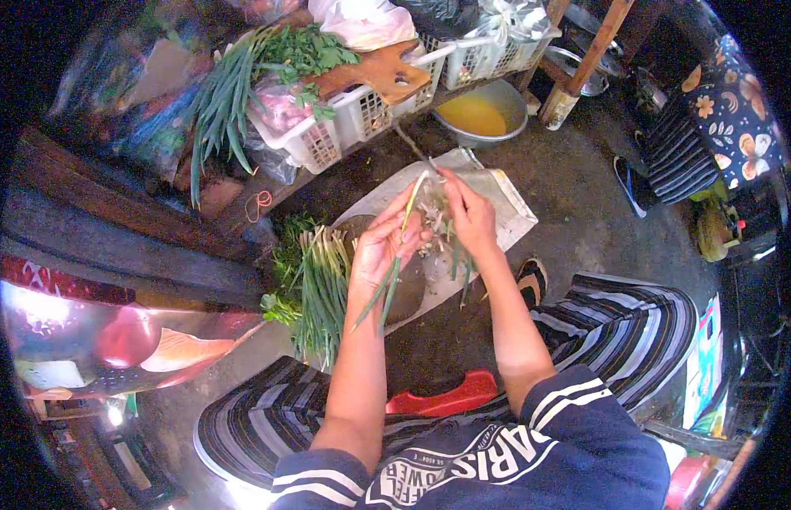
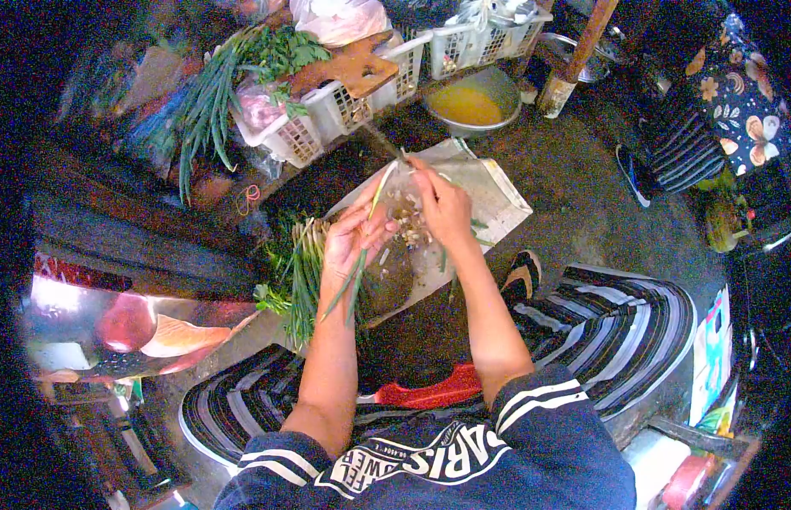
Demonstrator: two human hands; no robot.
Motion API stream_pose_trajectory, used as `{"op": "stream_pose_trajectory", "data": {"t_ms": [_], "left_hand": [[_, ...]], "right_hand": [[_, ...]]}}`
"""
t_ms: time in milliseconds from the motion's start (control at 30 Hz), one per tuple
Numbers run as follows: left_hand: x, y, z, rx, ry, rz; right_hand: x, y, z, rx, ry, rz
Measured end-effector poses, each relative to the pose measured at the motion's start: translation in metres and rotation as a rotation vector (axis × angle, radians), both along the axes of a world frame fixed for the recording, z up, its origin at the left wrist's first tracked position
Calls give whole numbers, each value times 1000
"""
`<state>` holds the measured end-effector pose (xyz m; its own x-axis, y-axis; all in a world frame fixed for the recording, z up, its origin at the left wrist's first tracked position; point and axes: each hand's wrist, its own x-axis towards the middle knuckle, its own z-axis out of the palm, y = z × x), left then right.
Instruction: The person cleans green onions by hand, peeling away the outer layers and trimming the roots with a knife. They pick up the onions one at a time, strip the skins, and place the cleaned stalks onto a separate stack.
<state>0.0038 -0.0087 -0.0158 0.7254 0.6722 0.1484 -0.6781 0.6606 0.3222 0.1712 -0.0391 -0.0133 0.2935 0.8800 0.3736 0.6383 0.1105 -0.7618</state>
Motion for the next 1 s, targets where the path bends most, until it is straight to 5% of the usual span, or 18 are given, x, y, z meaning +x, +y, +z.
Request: {"op": "stream_pose_trajectory", "data": {"t_ms": [33,200,267,367,400,467,633,667,700,733,767,800,833,867,933,1000], "left_hand": [[1,-1,2,-14,-20,-10],[5,-3,3,-100,37,44],[0,5,5,70,422,-4],[-12,7,48,138,523,31],[-18,10,64,139,518,23],[-38,24,104,293,675,154],[-97,116,213,1009,1566,704],[-110,144,228,1337,1746,771],[-122,192,223,1365,1601,805],[-121,210,242,1597,2043,809],[-155,280,222,1426,1896,784],[-121,229,257,1294,2203,315],[-86,184,277,1210,2656,178],[-129,224,236,1797,2503,680],[-127,207,239,1619,2518,668],[-129,170,231,1560,1662,875]], "right_hand": [[4,-1,3,-176,77,-37],[4,-7,13,-139,209,7],[-4,0,10,-37,197,19],[5,-5,4,-202,326,-58],[15,1,-20,-13,213,-89],[21,-2,-13,-77,312,-83],[30,-1,-25,-142,282,-135],[32,-1,-32,-143,208,-135],[34,1,-47,-120,127,-131],[33,2,-51,-240,91,-143],[27,2,-49,-268,146,-147],[22,2,-50,-306,119,-115],[20,0,-54,-347,94,-77],[20,-2,-65,-390,94,-86],[7,1,-91,-625,19,39],[-20,-1,-133,-511,28,64]]}}
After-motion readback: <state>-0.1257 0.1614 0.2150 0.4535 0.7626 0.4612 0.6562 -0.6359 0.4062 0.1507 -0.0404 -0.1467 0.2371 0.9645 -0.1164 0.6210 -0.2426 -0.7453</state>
